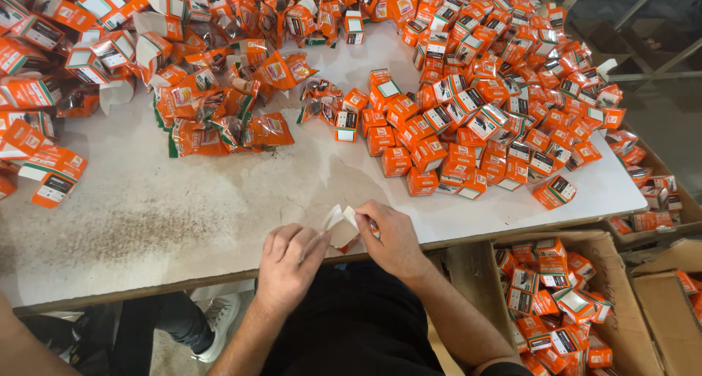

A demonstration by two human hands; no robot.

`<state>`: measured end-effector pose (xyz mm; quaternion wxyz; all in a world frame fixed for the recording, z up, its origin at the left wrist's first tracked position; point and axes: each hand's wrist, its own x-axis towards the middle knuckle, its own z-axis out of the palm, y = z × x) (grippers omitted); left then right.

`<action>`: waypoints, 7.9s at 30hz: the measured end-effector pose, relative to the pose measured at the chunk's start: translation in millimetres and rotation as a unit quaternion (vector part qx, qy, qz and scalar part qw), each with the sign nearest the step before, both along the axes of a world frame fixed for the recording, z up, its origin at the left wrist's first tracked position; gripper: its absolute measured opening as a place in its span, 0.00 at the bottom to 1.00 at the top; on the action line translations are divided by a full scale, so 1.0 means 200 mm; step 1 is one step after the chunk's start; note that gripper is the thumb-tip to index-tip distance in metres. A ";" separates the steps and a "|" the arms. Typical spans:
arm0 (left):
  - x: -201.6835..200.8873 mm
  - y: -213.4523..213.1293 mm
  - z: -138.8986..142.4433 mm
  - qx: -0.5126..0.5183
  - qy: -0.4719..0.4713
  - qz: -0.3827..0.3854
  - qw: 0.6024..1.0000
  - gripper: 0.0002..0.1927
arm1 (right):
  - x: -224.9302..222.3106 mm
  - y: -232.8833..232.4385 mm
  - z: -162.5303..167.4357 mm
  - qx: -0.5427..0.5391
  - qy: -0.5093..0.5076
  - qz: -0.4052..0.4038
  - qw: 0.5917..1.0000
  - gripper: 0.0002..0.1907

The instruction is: The person picks up small orange product boxes from a large pile on the table, opens and folds each box, and places the finished boxes into cardboard cartons below the table. They repeatedly gather boxes from the pile and pack them one at a time by hand.

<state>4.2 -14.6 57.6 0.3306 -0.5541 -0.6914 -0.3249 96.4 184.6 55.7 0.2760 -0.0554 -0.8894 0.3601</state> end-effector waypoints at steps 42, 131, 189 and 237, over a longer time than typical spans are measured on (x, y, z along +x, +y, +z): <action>-0.04 0.12 -0.17 -0.018 -0.323 -0.050 0.945 0.39 | 0.03 -0.05 0.23 0.284 -0.026 0.119 0.951 0.24; -0.29 0.04 0.01 -0.036 -0.207 0.022 0.977 0.25 | 0.03 0.33 0.07 0.200 0.183 -0.073 0.960 0.13; -0.13 0.10 0.27 -0.216 -0.106 -0.118 0.963 0.12 | -0.12 0.02 0.05 0.049 0.047 0.041 0.997 0.15; -0.10 0.11 -0.11 -0.028 -0.245 0.009 0.969 0.25 | -0.13 0.07 0.11 0.204 0.057 0.172 0.962 0.16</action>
